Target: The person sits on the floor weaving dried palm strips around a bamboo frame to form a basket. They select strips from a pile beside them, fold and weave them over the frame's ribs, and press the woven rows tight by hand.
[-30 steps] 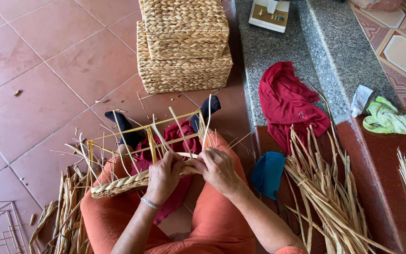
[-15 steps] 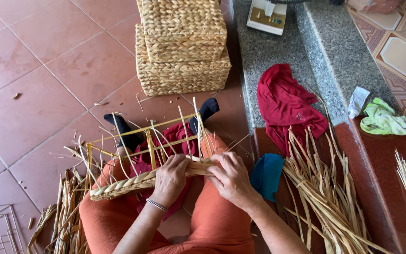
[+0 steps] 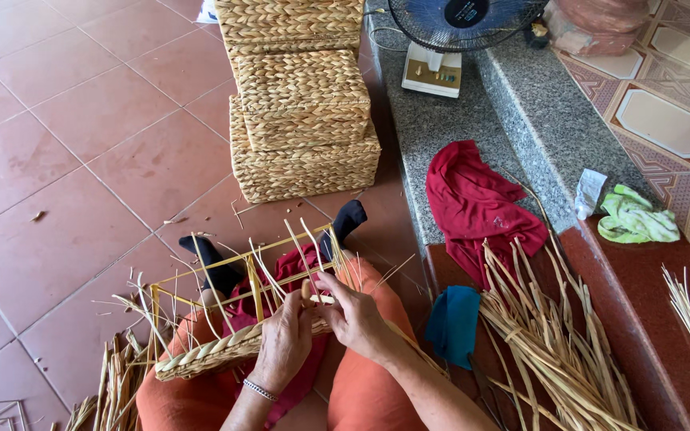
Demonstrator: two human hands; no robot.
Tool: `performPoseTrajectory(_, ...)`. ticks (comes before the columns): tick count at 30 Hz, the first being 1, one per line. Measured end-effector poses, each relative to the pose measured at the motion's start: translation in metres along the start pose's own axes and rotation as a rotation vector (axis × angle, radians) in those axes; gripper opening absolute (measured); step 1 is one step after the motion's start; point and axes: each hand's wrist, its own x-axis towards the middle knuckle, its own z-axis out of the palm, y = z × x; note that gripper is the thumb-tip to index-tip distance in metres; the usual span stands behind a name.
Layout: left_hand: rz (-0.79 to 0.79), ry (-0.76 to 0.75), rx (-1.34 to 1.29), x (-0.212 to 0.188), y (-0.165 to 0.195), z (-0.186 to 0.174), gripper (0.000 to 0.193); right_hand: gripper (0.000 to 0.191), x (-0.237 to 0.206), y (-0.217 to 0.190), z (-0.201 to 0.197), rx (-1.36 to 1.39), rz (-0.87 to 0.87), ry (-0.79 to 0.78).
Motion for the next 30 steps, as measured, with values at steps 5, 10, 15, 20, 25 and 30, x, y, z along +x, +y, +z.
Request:
performPoseTrajectory(5,-0.118,0.033,-0.156,0.004,-0.007,-0.002,0.031,0.037,0.001,0.016,0.002,0.131,0.117,-0.046)
performPoseTrajectory(10,-0.074,0.056,-0.12,0.009,-0.003,-0.001,0.027,0.024,-0.009,0.016,-0.002,0.139,-0.109,-0.039)
performPoseTrajectory(15,0.239,0.09,0.047,0.004,0.009,0.0,0.024,0.026,-0.007,0.001,-0.011,0.095,-0.157,0.047)
performPoseTrajectory(20,0.077,0.005,0.062,-0.001,0.014,0.004,0.019,0.026,-0.006,-0.003,-0.009,-0.028,-0.014,0.257)
performPoseTrajectory(25,0.244,0.062,0.098,-0.006,0.004,0.006,0.018,0.022,-0.008,0.013,-0.005,-0.29,-0.293,0.327)
performPoseTrajectory(30,0.068,0.017,0.111,-0.007,-0.011,0.012,0.013,0.028,-0.025,0.026,-0.002,-0.318,-0.294,0.314)
